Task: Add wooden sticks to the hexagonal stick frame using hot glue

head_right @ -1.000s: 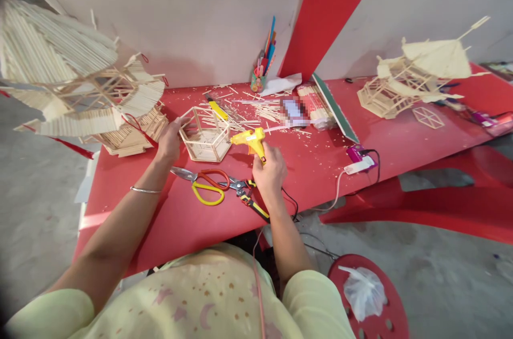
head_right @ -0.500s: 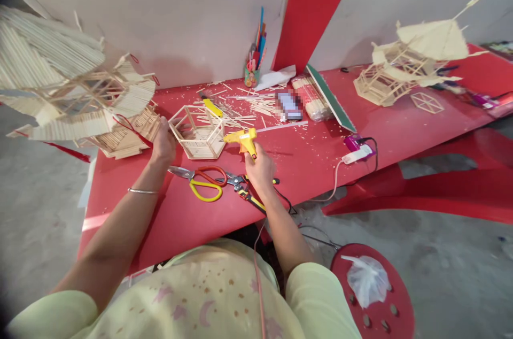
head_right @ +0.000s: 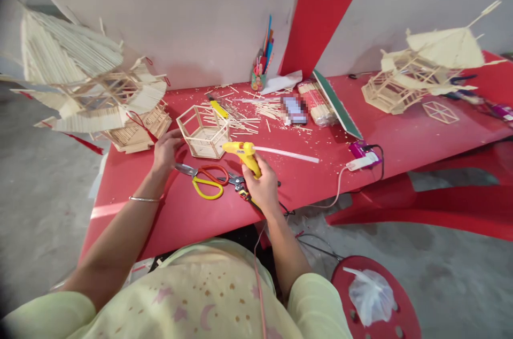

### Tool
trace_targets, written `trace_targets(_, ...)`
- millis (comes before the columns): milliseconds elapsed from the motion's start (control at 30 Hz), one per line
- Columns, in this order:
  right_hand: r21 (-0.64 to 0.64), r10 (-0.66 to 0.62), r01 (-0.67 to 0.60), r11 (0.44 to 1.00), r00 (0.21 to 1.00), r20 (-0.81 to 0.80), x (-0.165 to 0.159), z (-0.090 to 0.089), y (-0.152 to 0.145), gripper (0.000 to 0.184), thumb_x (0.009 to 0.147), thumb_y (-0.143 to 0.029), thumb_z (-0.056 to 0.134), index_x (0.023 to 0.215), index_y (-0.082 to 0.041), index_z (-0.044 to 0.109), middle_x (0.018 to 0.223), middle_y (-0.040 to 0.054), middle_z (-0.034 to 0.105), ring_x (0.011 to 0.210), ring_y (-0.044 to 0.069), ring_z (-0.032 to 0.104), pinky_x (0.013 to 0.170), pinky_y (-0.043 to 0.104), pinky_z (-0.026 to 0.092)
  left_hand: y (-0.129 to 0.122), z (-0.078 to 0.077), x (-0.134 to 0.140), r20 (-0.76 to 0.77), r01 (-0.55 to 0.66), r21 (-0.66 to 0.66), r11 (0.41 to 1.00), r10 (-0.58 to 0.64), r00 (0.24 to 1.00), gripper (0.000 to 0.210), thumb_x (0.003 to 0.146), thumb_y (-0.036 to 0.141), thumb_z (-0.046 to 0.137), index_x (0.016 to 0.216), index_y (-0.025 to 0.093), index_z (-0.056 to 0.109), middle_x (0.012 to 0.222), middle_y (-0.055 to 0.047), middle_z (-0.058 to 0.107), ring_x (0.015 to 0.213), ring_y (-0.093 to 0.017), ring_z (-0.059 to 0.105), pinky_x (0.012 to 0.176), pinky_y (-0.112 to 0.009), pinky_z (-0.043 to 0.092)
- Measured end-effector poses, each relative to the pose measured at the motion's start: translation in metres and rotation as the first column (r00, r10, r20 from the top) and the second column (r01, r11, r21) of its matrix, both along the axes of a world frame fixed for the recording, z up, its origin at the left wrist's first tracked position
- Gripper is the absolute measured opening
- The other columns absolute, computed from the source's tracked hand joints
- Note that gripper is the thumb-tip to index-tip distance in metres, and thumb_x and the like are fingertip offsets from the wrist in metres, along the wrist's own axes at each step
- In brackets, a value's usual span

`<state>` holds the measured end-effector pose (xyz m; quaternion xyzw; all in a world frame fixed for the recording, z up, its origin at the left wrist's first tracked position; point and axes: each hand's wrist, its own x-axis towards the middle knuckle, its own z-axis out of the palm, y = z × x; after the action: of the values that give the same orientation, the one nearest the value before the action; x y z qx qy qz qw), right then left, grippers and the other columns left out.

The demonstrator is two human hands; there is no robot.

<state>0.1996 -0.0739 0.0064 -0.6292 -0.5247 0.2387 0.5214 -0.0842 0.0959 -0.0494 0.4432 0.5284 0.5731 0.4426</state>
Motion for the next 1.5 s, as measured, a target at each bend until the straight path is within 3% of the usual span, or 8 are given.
trace_targets(233,-0.055,-0.005,-0.011,0.998,0.958,-0.285,0.027,0.007,0.003,0.04,0.089,-0.055,0.071,0.11,-0.021,0.072,0.094,0.0029,0.073,0.081,0.017,0.066,0.073,0.028,0.052,-0.034,0.012,-0.005,-0.376,0.028,0.152,0.988,0.031,0.926,0.029,0.075,0.026,0.07,0.103,0.022,0.075,0.123,-0.008,0.071,0.125,-0.028,0.064,0.108,-0.045,0.052)
trace_targets(367,-0.021,0.009,-0.014,1.0,0.972,-0.234,0.03,0.027,0.015,0.04,0.091,-0.058,0.068,0.105,-0.021,0.071,0.084,0.0006,0.069,0.074,0.015,0.062,0.068,0.026,0.049,-0.042,0.012,0.002,-0.552,0.107,0.203,0.973,0.024,0.834,0.024,0.076,0.033,0.076,0.098,0.022,0.074,0.138,-0.009,0.064,0.13,-0.029,0.061,0.114,-0.045,0.046)
trace_targets(500,0.024,0.122,-0.125,0.992,0.988,0.09,0.003,0.06,0.042,0.04,0.096,-0.056,0.062,0.114,-0.023,0.073,0.087,0.0032,0.074,0.074,0.017,0.063,0.069,0.028,0.049,-0.04,0.004,0.008,-0.553,0.123,0.203,0.972,0.01,0.833,0.026,0.077,0.039,0.076,0.097,0.022,0.074,0.133,-0.01,0.065,0.124,-0.029,0.065,0.11,-0.043,0.049)
trace_targets(633,0.021,0.155,-0.182,0.983,0.886,0.437,-0.038,0.079,0.085,0.037,0.1,-0.047,0.056,0.126,-0.026,0.072,0.109,0.0066,0.079,0.09,0.022,0.069,0.081,0.033,0.052,-0.037,-0.004,0.009,-0.558,0.13,0.239,0.962,0.026,0.83,0.022,0.079,0.039,0.075,0.093,0.022,0.075,0.133,-0.011,0.065,0.125,-0.029,0.064,0.111,-0.044,0.049)
trace_targets(767,-0.008,0.173,-0.209,0.978,0.787,0.592,-0.065,0.084,0.115,0.041,0.101,-0.044,0.055,0.135,-0.026,0.069,0.122,0.0093,0.077,0.105,0.028,0.071,0.09,0.039,0.054,-0.034,-0.008,0.008,-0.555,0.136,0.262,0.955,0.034,0.831,0.018,0.083,0.037,0.072,0.094,0.023,0.076,0.134,-0.01,0.065,0.123,-0.028,0.065,0.109,-0.043,0.051)
trace_targets(1167,0.13,0.168,-0.293,0.947,0.8,0.576,-0.082,0.075,0.121,0.038,0.102,-0.042,0.057,0.134,-0.026,0.069,0.121,0.0088,0.076,0.11,0.028,0.07,0.097,0.04,0.053,-0.041,0.0,0.015,-0.558,0.123,0.227,0.966,0.026,0.829,0.017,0.085,0.034,0.069,0.095,0.024,0.076,0.139,-0.01,0.062,0.125,-0.028,0.064,0.108,-0.043,0.053)
trace_targets(1300,0.112,0.199,-0.307,0.945,0.813,0.547,-0.071,0.083,0.112,0.038,0.101,-0.045,0.059,0.133,-0.028,0.07,0.124,0.0068,0.076,0.112,0.028,0.07,0.1,0.041,0.053,-0.041,-0.001,0.015,-0.573,0.121,0.192,0.974,0.011,0.82,0.012,0.083,0.03,0.069,0.09,0.024,0.076,0.144,-0.009,0.06,0.127,-0.029,0.062,0.109,-0.045,0.052)
trace_targets(1500,0.191,0.097,-0.179,0.965,0.922,0.375,-0.037,0.088,0.081,0.04,0.099,-0.047,0.062,0.132,-0.026,0.071,0.127,0.0078,0.075,0.115,0.028,0.069,0.105,0.043,0.052,-0.043,-0.001,0.016,-0.599,0.119,0.161,0.98,0.001,0.801,0.011,0.083,0.028,0.067,0.088,0.024,0.075,0.142,-0.009,0.062,0.124,-0.031,0.064,0.107,-0.045,0.053)
